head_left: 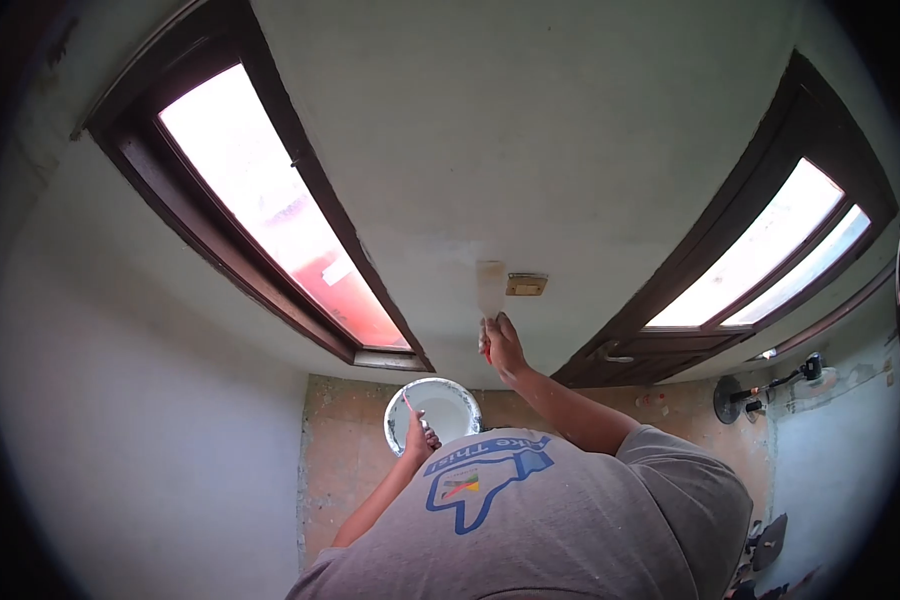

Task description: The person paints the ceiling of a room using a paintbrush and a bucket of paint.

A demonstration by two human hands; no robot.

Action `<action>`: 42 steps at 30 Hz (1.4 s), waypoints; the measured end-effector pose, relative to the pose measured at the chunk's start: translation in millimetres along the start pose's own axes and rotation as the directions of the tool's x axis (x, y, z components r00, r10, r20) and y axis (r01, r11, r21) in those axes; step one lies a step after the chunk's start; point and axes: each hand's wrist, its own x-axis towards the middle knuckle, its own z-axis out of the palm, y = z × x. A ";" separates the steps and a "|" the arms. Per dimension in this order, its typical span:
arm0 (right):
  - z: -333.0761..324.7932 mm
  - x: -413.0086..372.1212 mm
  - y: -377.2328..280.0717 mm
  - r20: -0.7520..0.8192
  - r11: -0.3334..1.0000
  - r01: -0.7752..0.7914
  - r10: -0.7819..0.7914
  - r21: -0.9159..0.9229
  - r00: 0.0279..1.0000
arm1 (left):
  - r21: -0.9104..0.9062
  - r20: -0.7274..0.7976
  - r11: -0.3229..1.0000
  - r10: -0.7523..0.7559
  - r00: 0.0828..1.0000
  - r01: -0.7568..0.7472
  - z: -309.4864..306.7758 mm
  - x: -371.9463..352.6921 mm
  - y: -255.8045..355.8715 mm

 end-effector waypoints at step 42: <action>25.5 36.8 44.6 0.005 0.970 0.136 -0.138 -0.201 0.990 | -0.060 -0.168 0.990 0.114 0.979 -0.126 -22.1 4.9 -29.5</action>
